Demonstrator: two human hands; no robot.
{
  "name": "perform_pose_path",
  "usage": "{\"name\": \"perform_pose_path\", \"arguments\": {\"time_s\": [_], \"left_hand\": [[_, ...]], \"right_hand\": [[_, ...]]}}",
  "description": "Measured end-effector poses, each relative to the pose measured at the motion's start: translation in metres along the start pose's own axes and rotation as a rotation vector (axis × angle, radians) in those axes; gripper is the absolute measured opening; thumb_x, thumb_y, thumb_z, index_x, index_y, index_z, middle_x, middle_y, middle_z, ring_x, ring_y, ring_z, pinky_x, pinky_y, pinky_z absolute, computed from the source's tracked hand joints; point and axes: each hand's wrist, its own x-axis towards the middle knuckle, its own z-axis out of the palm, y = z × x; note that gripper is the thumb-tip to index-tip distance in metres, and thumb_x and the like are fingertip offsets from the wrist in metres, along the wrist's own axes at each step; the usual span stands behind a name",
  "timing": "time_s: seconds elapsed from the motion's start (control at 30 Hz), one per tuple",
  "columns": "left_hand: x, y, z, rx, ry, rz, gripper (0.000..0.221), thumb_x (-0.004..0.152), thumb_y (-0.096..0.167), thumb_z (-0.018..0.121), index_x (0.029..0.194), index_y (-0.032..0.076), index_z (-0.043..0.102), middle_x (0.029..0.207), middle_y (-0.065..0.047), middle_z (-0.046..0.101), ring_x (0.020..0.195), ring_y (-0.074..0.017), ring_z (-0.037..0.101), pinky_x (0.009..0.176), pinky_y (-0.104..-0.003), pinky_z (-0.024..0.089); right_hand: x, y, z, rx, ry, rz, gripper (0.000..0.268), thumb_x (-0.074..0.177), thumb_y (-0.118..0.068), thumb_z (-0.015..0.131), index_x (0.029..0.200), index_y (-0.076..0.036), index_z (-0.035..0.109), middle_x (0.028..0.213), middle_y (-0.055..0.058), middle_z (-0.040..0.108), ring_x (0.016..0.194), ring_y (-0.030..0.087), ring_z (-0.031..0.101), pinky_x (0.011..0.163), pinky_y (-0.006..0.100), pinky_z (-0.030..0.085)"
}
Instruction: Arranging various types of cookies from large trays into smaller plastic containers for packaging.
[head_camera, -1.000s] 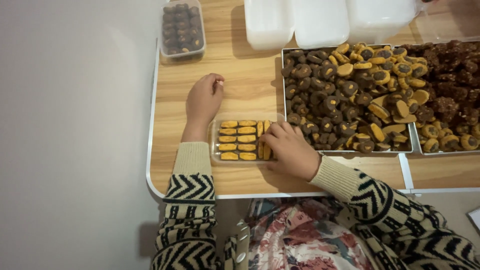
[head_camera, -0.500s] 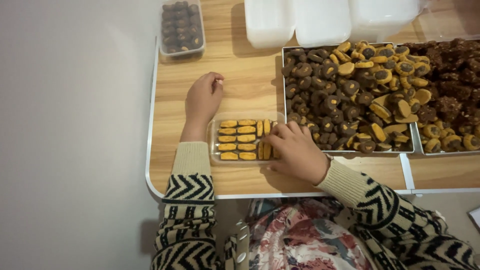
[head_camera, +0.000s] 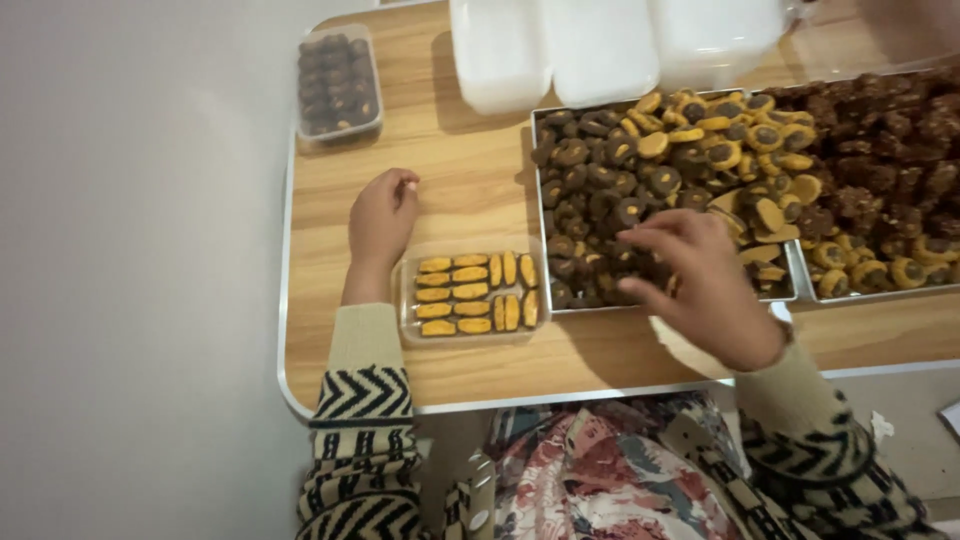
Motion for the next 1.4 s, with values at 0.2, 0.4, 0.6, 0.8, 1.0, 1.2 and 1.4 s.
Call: {"name": "perform_pose_path", "arguments": {"time_s": [0.2,0.4,0.6,0.8,1.0,1.2,1.4], "left_hand": [[0.003,-0.017,0.014,-0.056,0.091,0.053,0.016,0.094,0.021,0.058,0.101,0.019,0.073,0.098,-0.002,0.075,0.088,-0.0212,0.070,0.079,-0.035,0.051],[0.004,-0.022,0.018,0.002,0.090,0.041,0.018,0.093,0.020,0.058,0.103,0.020,0.073,0.096,0.000,0.074,0.083,-0.0214,0.065,0.075,-0.037,0.048],[0.000,-0.026,0.019,0.032,0.073,-0.009,0.017,0.099,0.022,0.062,0.111,0.019,0.073,0.097,-0.012,0.070,0.096,-0.0364,0.068,0.087,-0.047,0.052],[0.001,-0.026,0.019,0.026,0.073,-0.045,0.018,0.100,0.019,0.061,0.112,0.017,0.074,0.095,-0.012,0.070,0.094,-0.0362,0.068,0.088,-0.046,0.052],[0.004,-0.030,0.020,0.046,0.065,-0.040,0.017,0.100,0.021,0.061,0.112,0.019,0.074,0.095,-0.011,0.070,0.094,-0.0347,0.068,0.088,-0.046,0.052],[0.001,-0.020,0.015,0.025,0.073,-0.024,0.017,0.100,0.020,0.062,0.112,0.018,0.074,0.095,-0.012,0.070,0.095,-0.0371,0.067,0.088,-0.047,0.051],[0.002,-0.027,0.020,0.027,0.082,-0.041,0.017,0.098,0.021,0.063,0.111,0.020,0.075,0.094,-0.011,0.071,0.092,-0.0351,0.067,0.086,-0.046,0.051]], "right_hand": [[-0.046,0.040,-0.061,-0.093,0.170,0.248,0.033,0.099,-0.012,0.066,0.131,-0.005,0.069,0.126,0.018,0.058,0.126,0.039,0.049,0.108,0.055,0.036],[-0.060,0.064,-0.051,-0.121,0.128,0.318,0.030,0.090,-0.005,0.070,0.120,-0.010,0.076,0.113,0.015,0.070,0.110,0.032,0.058,0.100,0.047,0.039],[-0.050,0.067,-0.013,-0.224,-0.040,0.415,0.037,0.087,-0.038,0.075,0.120,-0.020,0.071,0.096,0.009,0.072,0.098,0.033,0.069,0.088,0.045,0.051],[-0.049,0.094,-0.009,-0.341,-0.023,0.420,0.046,0.079,-0.034,0.082,0.121,-0.020,0.070,0.101,0.007,0.069,0.100,0.031,0.067,0.087,0.042,0.051],[-0.039,0.086,-0.016,-0.268,-0.050,0.329,0.036,0.079,-0.027,0.079,0.114,-0.028,0.072,0.106,0.002,0.064,0.106,0.030,0.061,0.090,0.044,0.048],[-0.014,0.078,0.010,-0.491,-0.240,0.207,0.016,0.086,-0.042,0.070,0.098,-0.031,0.074,0.096,-0.005,0.063,0.099,0.021,0.058,0.087,0.039,0.044],[0.012,0.069,0.010,-0.501,-0.491,0.244,0.018,0.083,-0.030,0.075,0.101,-0.027,0.077,0.107,-0.004,0.067,0.106,0.020,0.059,0.088,0.038,0.043]]}}
